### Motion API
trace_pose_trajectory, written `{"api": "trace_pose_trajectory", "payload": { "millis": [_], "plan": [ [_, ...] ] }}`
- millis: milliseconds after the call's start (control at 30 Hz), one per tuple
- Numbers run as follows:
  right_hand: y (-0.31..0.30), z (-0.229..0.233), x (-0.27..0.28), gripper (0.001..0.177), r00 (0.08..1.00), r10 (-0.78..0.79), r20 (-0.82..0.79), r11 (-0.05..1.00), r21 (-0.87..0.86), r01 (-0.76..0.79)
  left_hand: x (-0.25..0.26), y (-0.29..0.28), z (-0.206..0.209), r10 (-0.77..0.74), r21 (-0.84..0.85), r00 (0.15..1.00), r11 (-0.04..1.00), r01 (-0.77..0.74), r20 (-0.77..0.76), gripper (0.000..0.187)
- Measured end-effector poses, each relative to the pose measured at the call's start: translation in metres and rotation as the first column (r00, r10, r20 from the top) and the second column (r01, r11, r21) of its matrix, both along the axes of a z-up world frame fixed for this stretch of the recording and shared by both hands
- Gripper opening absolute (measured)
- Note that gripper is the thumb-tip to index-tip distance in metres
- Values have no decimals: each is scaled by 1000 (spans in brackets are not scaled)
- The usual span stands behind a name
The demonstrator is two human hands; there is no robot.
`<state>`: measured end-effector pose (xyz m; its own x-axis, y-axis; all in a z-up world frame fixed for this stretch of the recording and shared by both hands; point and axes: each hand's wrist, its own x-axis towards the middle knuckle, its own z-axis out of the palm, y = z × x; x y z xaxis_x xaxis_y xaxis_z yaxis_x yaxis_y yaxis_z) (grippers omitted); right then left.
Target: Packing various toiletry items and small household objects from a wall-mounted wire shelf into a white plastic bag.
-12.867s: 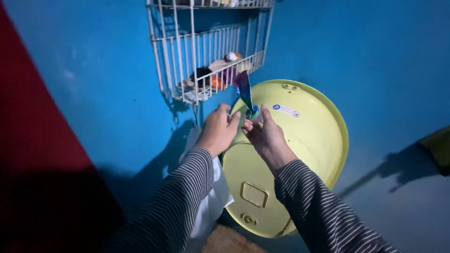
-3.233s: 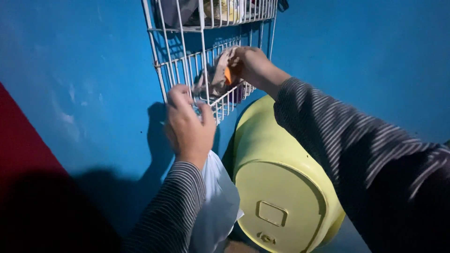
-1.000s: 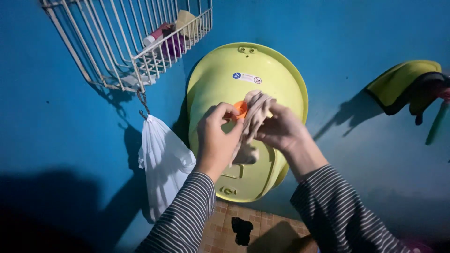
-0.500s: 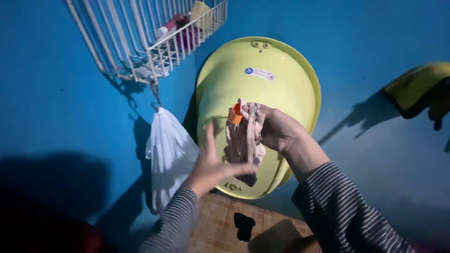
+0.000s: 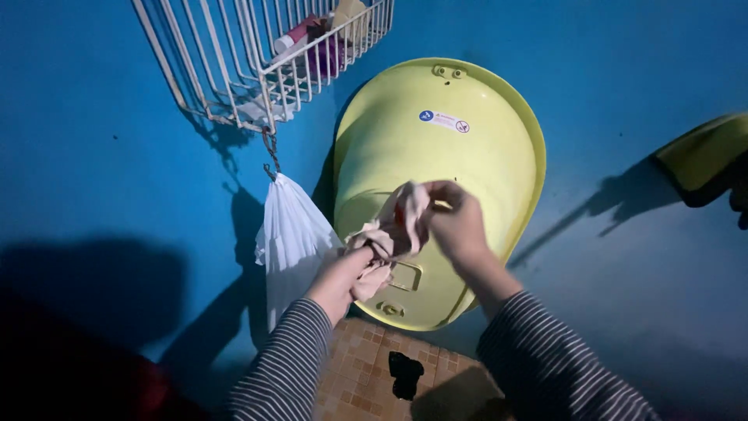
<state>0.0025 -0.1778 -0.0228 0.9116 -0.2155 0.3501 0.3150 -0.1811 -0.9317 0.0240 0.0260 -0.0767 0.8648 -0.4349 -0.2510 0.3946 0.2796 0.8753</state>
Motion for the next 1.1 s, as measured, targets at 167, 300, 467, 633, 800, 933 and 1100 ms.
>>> {"api": "trace_pose_trajectory", "payload": {
  "millis": [167, 300, 467, 633, 800, 933, 1100],
  "plan": [
    [46, -8, -23, 34, 990, -136, 21, 942, -307, 136, 22, -14, -21, -85, -245, 994, 967, 67, -62, 22],
    [45, -19, -27, 42, 999, 12, -34, 949, -315, -22, 12, -8, 9, -148, -540, 968, 842, 16, -201, 23],
    [53, 10, -43, 55, 919, 293, -264, 955, 43, -293, -1, 18, 21, -126, -432, 968, 902, 21, -216, 61],
    [67, 16, -54, 67, 923, 257, -286, 922, -214, -323, -31, 42, 62, -244, -500, 944, 860, 103, -223, 111],
    [50, -33, -29, 56, 930, 275, -242, 955, -42, -293, -13, 55, 31, -297, -221, 921, 944, 244, -253, 123],
    [44, -42, -23, 51, 908, 346, -237, 927, 236, -292, 0, 63, -12, 118, 401, 991, 912, -81, -70, 91],
    [46, -26, -17, 47, 866, 393, -310, 660, 751, -31, -37, 77, 41, 346, 723, 856, 465, -511, 383, 58]
  ]
}}
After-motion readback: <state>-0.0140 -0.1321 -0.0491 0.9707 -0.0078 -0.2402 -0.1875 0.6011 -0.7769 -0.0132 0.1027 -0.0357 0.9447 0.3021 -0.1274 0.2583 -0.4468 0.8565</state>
